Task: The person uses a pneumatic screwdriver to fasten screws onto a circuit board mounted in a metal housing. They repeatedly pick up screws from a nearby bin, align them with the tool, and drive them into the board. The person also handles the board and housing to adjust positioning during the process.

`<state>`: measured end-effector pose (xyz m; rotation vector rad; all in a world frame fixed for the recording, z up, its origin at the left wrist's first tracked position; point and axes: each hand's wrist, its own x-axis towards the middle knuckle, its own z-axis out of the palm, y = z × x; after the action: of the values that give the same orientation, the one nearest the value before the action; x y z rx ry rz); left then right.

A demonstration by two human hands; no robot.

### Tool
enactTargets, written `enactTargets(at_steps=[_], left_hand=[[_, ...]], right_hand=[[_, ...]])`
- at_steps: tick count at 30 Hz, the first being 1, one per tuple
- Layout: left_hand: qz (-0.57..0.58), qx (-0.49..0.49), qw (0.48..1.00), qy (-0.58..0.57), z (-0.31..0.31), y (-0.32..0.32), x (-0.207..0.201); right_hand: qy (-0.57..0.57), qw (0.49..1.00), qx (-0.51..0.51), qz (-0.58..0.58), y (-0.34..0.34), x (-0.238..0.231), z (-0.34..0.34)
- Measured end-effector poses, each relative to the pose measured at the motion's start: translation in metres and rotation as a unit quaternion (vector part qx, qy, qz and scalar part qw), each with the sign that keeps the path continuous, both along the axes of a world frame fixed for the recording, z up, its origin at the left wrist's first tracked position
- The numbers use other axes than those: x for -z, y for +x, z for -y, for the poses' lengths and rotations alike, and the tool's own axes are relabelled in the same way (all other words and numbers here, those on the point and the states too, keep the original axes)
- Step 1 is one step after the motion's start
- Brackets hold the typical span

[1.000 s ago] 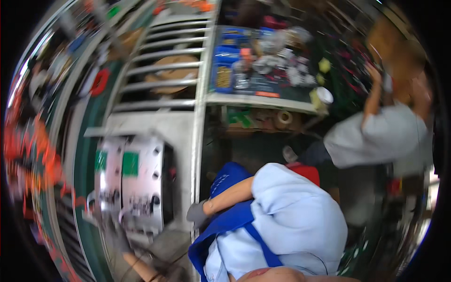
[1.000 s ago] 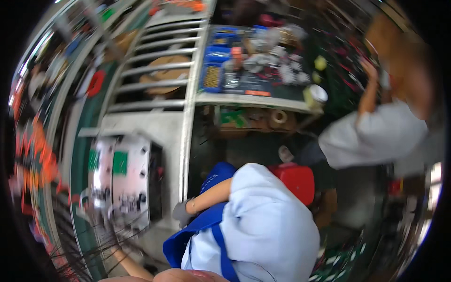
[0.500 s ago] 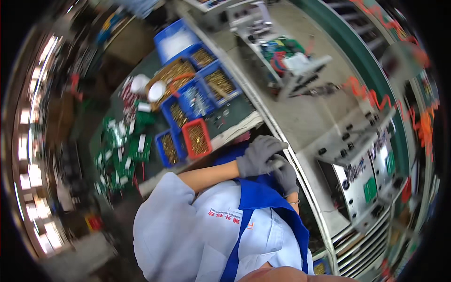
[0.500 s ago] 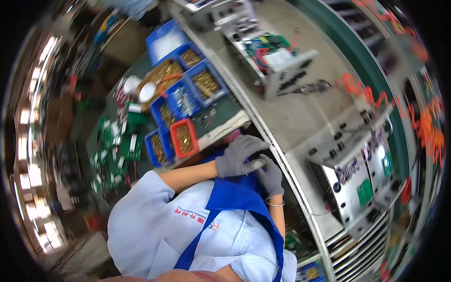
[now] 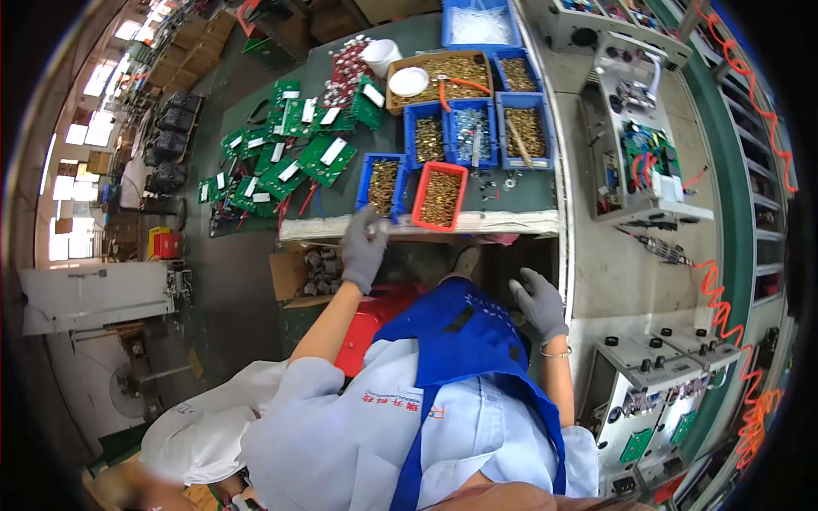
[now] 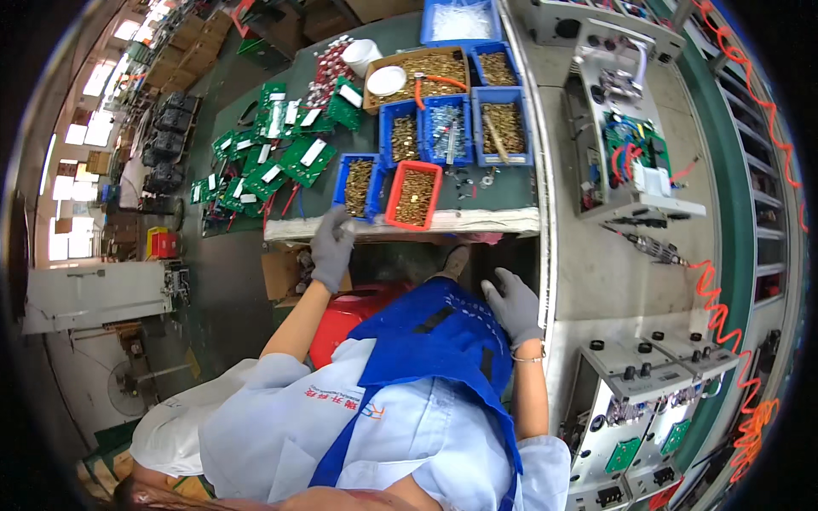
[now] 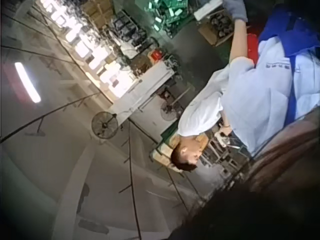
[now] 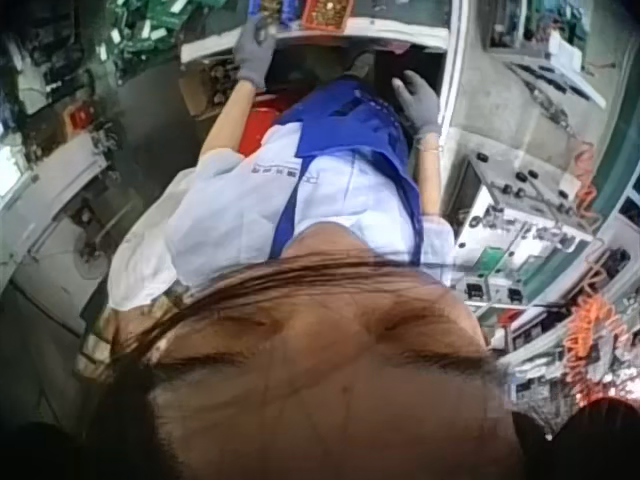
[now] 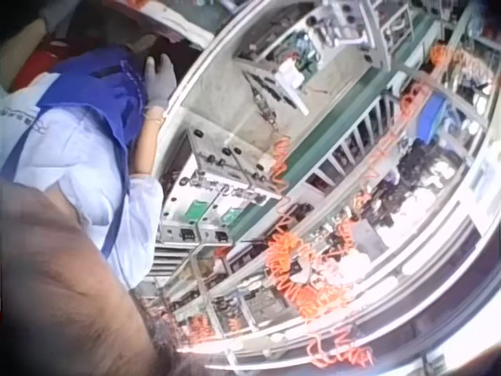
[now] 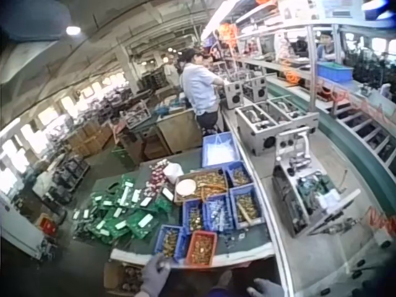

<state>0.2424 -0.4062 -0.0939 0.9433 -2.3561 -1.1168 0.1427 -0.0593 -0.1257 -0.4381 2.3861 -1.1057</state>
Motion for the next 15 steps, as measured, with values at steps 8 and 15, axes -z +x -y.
enactTargets(at_steps=[8,15], left_hand=[[-0.081,-0.297,0.906,0.292,0.234,-0.029,0.138],[-0.131,-0.233,0.867,0.421,0.229,-0.022,0.076]], right_hand=[[-0.087,0.985,0.007,0.146,-0.020,-0.032,0.080],[-0.155,0.977,-0.148,0.017,-0.078,-0.084,0.216]])
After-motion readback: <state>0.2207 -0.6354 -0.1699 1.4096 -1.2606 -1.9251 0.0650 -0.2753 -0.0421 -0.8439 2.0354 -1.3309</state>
